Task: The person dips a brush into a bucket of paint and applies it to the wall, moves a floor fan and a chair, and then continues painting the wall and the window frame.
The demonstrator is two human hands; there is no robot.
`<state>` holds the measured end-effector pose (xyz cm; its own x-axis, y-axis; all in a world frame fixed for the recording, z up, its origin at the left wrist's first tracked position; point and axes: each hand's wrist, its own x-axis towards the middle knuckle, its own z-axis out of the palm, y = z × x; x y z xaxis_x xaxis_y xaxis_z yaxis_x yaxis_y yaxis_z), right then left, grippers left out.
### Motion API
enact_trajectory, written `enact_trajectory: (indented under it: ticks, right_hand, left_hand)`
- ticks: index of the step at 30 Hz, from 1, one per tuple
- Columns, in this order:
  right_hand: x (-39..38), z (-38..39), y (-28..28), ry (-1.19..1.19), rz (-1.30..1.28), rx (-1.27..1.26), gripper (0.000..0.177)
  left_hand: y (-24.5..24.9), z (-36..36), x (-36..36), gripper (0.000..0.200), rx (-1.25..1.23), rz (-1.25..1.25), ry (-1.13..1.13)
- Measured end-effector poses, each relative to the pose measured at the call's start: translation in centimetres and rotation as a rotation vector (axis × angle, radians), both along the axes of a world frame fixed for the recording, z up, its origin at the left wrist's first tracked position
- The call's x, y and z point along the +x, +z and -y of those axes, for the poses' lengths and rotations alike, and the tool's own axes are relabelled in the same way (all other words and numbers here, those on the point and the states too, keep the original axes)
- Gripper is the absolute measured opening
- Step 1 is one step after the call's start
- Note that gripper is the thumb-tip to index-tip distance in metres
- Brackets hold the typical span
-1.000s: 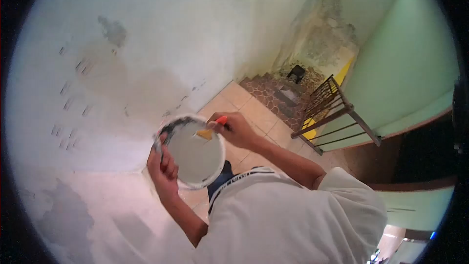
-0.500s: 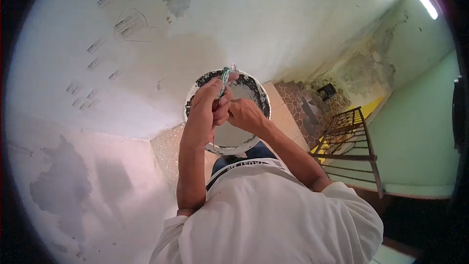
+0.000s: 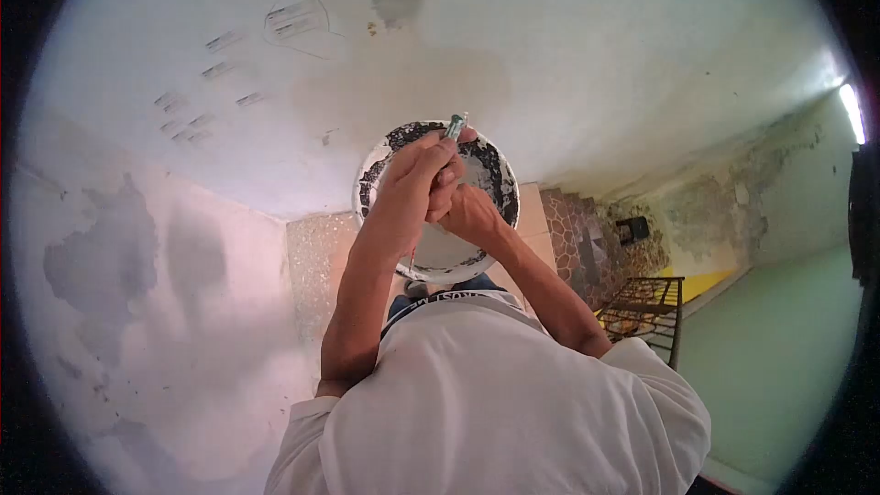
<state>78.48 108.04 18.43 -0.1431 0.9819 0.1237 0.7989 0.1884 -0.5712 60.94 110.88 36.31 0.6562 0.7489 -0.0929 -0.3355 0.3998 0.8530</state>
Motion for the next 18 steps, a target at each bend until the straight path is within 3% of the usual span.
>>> enact_trajectory:
  ticks: [5, 8, 10, 13, 16, 18]
  right_hand:
    - [0.8, 0.6, 2.3, 0.037, 0.057, 0.033, 0.029]
    - [1.6, 2.5, 6.1, -0.029, -0.027, 0.229, 0.028]
    - [2.5, 4.5, 8.8, -0.192, -0.133, 0.157, 0.024]
    - [3.9, 5.6, 10.5, -0.216, -0.19, 0.085, 0.022]
    - [6.1, 6.7, 10.4, -0.221, -0.127, 0.055, 0.023]
    - [8.0, 9.3, 8.9, -0.246, -0.087, 0.057, 0.024]
  left_hand:
    - [-0.9, 0.4, 0.7, 0.035, 0.045, -0.033, 0.074]
    - [-0.6, 1.4, 0.9, 0.034, 0.048, -0.064, 0.167]
    - [-0.6, 2.7, 1.1, 0.034, 0.065, -0.103, 0.214]
    - [-0.5, 3.0, 1.6, 0.032, 0.046, -0.111, 0.251]
    - [-1.3, 2.3, 2.4, 0.04, 0.165, -0.16, 0.281]
    - [-1.8, 3.6, 2.5, 0.033, 0.13, -0.16, 0.292]
